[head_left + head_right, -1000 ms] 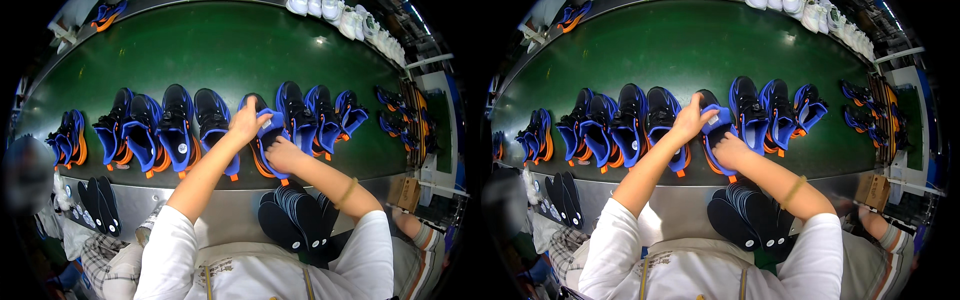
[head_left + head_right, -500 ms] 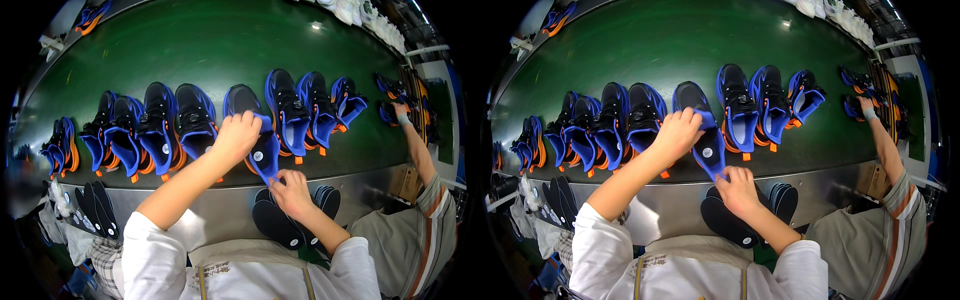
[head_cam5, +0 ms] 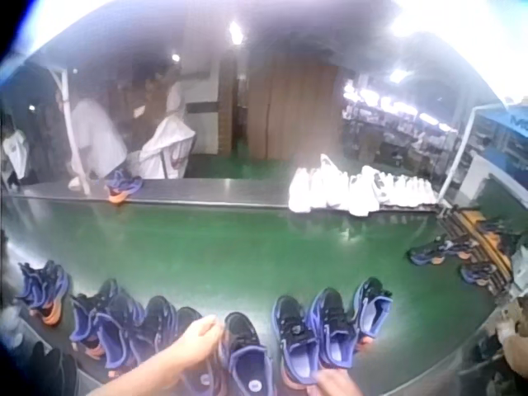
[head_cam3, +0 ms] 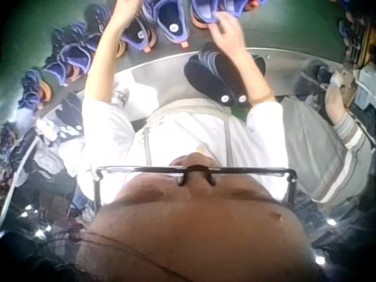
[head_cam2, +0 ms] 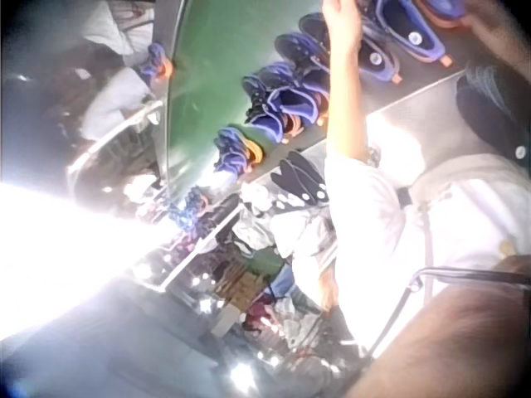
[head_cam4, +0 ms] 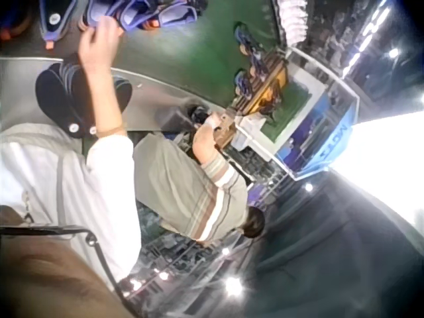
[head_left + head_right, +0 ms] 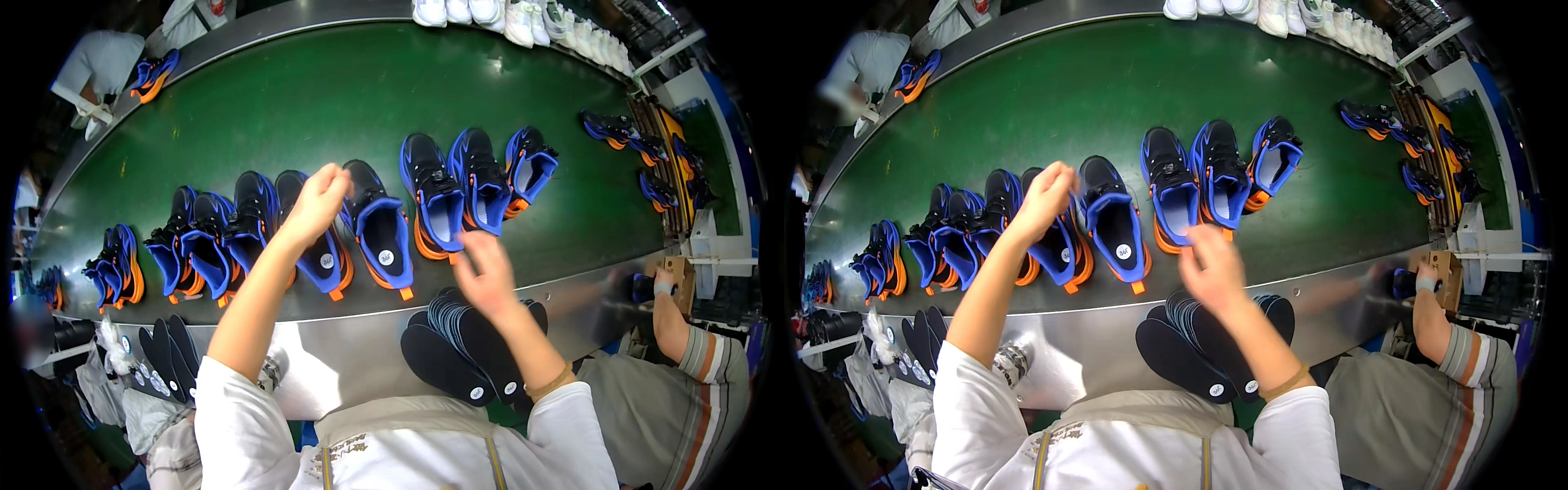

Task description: The person gathers a stack of shoe insoles from a shelf, carries them to an assembly line, and inserts the insoles into shoes moving along the conveyor belt.

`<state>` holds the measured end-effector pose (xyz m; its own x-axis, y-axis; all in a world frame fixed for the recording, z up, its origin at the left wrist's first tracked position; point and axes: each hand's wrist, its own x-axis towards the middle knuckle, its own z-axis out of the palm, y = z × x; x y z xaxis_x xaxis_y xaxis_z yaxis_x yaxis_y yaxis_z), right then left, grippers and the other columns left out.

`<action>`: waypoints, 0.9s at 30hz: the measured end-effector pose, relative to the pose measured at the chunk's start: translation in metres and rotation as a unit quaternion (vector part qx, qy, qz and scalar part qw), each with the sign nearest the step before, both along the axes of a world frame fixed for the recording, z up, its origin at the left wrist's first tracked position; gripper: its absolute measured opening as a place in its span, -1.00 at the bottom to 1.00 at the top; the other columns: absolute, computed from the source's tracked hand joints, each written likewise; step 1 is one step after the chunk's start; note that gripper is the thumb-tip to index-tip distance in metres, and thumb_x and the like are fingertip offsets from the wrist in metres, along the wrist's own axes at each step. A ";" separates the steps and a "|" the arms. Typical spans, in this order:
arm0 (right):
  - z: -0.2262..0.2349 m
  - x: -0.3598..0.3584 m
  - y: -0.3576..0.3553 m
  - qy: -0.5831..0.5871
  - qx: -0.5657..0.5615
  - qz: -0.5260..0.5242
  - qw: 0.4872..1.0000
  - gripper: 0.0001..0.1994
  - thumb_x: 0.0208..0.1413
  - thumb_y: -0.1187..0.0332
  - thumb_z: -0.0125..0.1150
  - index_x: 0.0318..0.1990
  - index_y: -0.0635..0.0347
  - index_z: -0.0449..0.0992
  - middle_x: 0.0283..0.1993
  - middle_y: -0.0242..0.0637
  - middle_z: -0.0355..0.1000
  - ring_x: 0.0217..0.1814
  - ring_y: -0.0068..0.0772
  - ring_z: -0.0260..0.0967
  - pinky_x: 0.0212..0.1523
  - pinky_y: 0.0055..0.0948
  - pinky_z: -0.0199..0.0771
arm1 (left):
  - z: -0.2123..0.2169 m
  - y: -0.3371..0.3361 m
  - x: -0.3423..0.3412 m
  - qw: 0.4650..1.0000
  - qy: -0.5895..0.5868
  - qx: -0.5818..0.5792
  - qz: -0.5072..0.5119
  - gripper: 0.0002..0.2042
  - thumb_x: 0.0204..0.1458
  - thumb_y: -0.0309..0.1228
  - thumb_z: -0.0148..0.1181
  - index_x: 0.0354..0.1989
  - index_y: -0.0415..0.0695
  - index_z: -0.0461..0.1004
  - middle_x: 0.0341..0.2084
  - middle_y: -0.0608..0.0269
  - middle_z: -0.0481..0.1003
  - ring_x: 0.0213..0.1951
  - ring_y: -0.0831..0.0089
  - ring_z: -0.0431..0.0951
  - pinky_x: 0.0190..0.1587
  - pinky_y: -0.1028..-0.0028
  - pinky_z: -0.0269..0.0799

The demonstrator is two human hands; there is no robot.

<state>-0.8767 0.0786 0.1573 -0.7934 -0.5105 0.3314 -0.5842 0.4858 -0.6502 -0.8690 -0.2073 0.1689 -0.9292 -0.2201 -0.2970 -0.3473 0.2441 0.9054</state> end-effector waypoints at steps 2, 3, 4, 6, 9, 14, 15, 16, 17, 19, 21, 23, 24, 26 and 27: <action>-0.010 -0.027 0.033 0.080 0.099 -0.064 0.990 -0.71 -0.17 0.40 0.16 -0.21 0.24 0.39 -0.18 -0.17 0.35 -0.07 -0.15 0.27 -0.02 -0.19 0.19 | 0.022 0.016 0.012 0.959 0.051 0.260 0.098 -0.80 0.05 -0.33 -0.09 -0.52 -0.19 0.29 -0.43 0.18 0.47 -0.72 0.69 0.10 -0.66 0.63 0.02; -0.021 -0.036 0.042 0.086 0.162 -0.053 0.982 -0.69 -0.19 0.35 0.18 -0.22 0.23 0.39 -0.15 -0.19 0.34 0.00 -0.17 0.23 0.08 -0.12 0.05 | 0.027 0.022 0.017 0.933 0.065 0.329 0.127 -0.83 0.02 -0.38 -0.08 -0.55 -0.17 0.28 -0.36 0.13 0.48 -0.77 0.70 0.06 -0.70 0.66 -0.03; -0.033 -0.043 0.046 0.089 0.223 -0.042 0.970 -0.67 -0.20 0.31 0.21 -0.23 0.21 0.39 -0.12 -0.21 0.33 0.07 -0.18 0.18 0.18 -0.05 -0.09 | 0.026 0.028 0.024 0.898 0.106 0.394 0.165 -0.88 -0.05 -0.42 -0.05 -0.58 -0.12 0.29 -0.36 0.10 0.48 -0.78 0.65 0.10 -0.70 0.62 -0.01; -0.044 -0.068 0.050 0.123 0.265 0.002 0.956 -0.66 -0.21 0.27 0.21 -0.24 0.20 0.40 -0.09 -0.22 0.31 0.12 -0.20 0.13 0.21 0.00 -0.21 | 0.027 0.042 0.026 0.826 0.107 0.515 0.202 -0.90 -0.13 -0.42 -0.02 -0.63 -0.09 0.29 -0.44 0.12 0.47 -0.79 0.58 0.14 -0.70 0.58 0.00; -0.043 -0.099 0.029 0.125 0.336 -0.046 0.932 -0.70 -0.16 0.20 0.19 -0.26 0.12 0.41 -0.02 -0.25 0.26 0.16 -0.26 0.10 0.22 0.09 -0.29 | 0.030 0.057 0.028 0.804 0.098 0.551 0.202 -0.83 -0.12 -0.43 -0.08 -0.72 -0.05 0.24 -0.69 0.29 0.30 -0.79 0.51 0.13 -0.70 0.57 0.00; -0.032 -0.131 0.009 -0.155 0.363 -0.126 0.910 -0.71 -0.07 0.17 0.13 -0.21 0.09 0.40 -0.08 -0.25 0.27 0.06 -0.20 0.21 0.06 0.02 0.08 | 0.033 0.073 0.018 0.809 0.062 0.564 0.156 -0.86 -0.14 -0.47 -0.08 -0.69 -0.12 0.29 -0.68 0.24 0.33 -0.76 0.50 0.18 -0.69 0.57 0.03; -0.033 -0.130 0.019 -0.144 0.346 -0.114 0.920 -0.70 -0.06 0.15 0.12 -0.19 0.09 0.39 -0.09 -0.25 0.27 0.02 -0.19 0.25 -0.01 -0.03 0.14 | 0.032 0.074 0.018 0.801 0.054 0.575 0.158 -0.87 -0.14 -0.48 -0.08 -0.68 -0.12 0.28 -0.68 0.23 0.34 -0.76 0.50 0.18 -0.69 0.57 0.03; -0.035 -0.131 0.031 -0.133 0.326 -0.099 0.931 -0.68 -0.04 0.14 0.10 -0.18 0.10 0.38 -0.10 -0.26 0.27 -0.02 -0.18 0.28 -0.08 -0.07 0.21 | 0.036 0.076 0.017 0.800 0.045 0.574 0.168 -0.88 -0.14 -0.48 -0.09 -0.68 -0.11 0.25 -0.71 0.26 0.29 -0.77 0.51 0.15 -0.69 0.57 0.03; -0.031 -0.131 0.047 -0.117 0.369 -0.087 0.918 -0.67 -0.05 0.14 0.10 -0.15 0.09 0.37 -0.08 -0.28 0.26 -0.03 -0.19 0.28 -0.06 -0.10 0.19 | 0.038 0.076 0.018 0.797 0.045 0.579 0.168 -0.87 -0.13 -0.49 -0.09 -0.68 -0.10 0.24 -0.73 0.29 0.24 -0.76 0.52 0.13 -0.68 0.57 0.03; -0.024 -0.131 0.092 -0.104 0.414 -0.103 0.898 -0.64 -0.05 0.14 0.11 -0.12 0.09 0.35 -0.04 -0.29 0.25 -0.02 -0.20 0.26 -0.01 -0.12 0.14 | 0.036 0.081 0.017 0.792 0.034 0.583 0.180 -0.81 -0.05 -0.51 -0.07 -0.69 -0.07 0.19 -0.77 0.38 0.12 -0.75 0.55 0.10 -0.66 0.58 0.03; -0.026 -0.127 0.144 -0.016 0.405 -0.146 0.903 -0.61 -0.07 0.14 0.11 -0.10 0.12 0.34 0.02 -0.23 0.23 0.03 -0.19 0.20 0.04 -0.09 0.08 | 0.036 0.092 0.013 0.820 0.007 0.552 0.152 -0.74 0.00 -0.50 0.03 -0.67 -0.03 0.14 -0.75 0.43 0.13 -0.73 0.58 0.13 -0.65 0.59 0.03; -0.026 -0.098 0.169 0.104 0.359 -0.135 0.917 -0.57 -0.08 0.15 0.13 -0.06 0.15 0.31 0.06 -0.13 0.18 0.07 -0.14 0.14 0.07 -0.06 0.03 | 0.045 0.110 0.004 0.862 -0.048 0.482 0.148 -0.76 0.00 -0.48 0.08 -0.59 0.00 0.14 -0.69 0.44 0.19 -0.70 0.59 0.20 -0.62 0.60 0.08; -0.012 -0.074 0.162 0.135 0.319 -0.103 0.932 -0.55 -0.09 0.16 0.14 -0.05 0.17 0.30 0.07 -0.07 0.16 0.09 -0.10 0.11 0.08 -0.04 0.02 | 0.033 0.100 0.009 0.879 -0.033 0.464 0.104 -0.81 0.01 -0.48 0.07 -0.52 -0.01 0.16 -0.60 0.38 0.29 -0.71 0.59 0.22 -0.65 0.62 0.08; 0.001 -0.015 0.166 0.054 0.252 -0.015 0.966 -0.53 -0.10 0.20 0.16 0.00 0.15 0.27 0.09 -0.04 0.12 0.08 -0.03 0.12 0.06 -0.03 0.06 | 0.040 0.101 0.000 0.896 -0.017 0.440 0.066 -0.82 0.02 -0.47 0.07 -0.50 -0.04 0.17 -0.54 0.32 0.36 -0.74 0.60 0.21 -0.70 0.63 0.03; 0.017 0.019 0.158 -0.054 0.255 0.000 0.965 -0.56 -0.12 0.26 0.19 -0.03 0.16 0.32 0.05 0.03 0.17 0.07 -0.01 0.16 0.03 -0.12 0.17 | 0.037 0.097 -0.004 0.910 -0.022 0.410 0.064 -0.92 0.06 -0.45 0.01 -0.33 -0.13 0.26 -0.52 0.20 0.40 -0.76 0.60 0.20 -0.74 0.64 0.00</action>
